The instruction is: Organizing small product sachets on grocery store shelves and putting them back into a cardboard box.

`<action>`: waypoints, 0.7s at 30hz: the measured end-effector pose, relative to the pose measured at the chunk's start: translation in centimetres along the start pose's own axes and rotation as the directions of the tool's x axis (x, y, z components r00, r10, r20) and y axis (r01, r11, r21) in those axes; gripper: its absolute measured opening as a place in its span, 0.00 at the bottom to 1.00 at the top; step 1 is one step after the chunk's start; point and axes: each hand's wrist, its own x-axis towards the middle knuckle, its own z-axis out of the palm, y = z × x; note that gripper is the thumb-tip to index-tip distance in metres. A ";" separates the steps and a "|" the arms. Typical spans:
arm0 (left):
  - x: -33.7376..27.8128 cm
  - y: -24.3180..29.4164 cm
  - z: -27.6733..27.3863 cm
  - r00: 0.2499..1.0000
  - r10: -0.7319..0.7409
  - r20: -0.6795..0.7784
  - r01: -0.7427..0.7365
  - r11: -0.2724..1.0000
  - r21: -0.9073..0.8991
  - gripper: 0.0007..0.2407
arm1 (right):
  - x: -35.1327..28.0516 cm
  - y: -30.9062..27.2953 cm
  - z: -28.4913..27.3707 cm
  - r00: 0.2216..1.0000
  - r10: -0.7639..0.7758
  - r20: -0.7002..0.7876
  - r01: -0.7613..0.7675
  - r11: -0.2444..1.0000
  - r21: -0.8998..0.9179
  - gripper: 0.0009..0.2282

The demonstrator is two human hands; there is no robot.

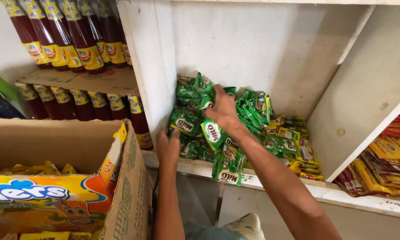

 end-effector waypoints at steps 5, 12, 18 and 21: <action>2.1 4.3 1.1 0.928 -0.292 0.230 0.285 0.956 0.065 0.29 | 0.4 -1.0 -4.9 0.965 0.259 -0.045 -0.231 0.918 0.322 0.26; 6.2 -1.7 5.7 0.955 -0.181 0.235 0.278 0.820 -0.499 0.28 | 0.2 0.7 -7.1 0.926 0.374 -0.054 -0.264 0.741 0.617 0.29; 6.2 -2.4 7.4 0.965 0.080 0.251 0.045 0.889 -0.456 0.39 | -1.5 -0.3 -5.6 0.946 0.306 -0.111 -0.202 0.820 0.535 0.30; 4.5 1.5 4.6 0.953 -0.025 0.301 0.149 0.906 -0.396 0.39 | -2.3 -1.2 -5.7 0.946 0.298 -0.131 -0.201 0.850 0.487 0.30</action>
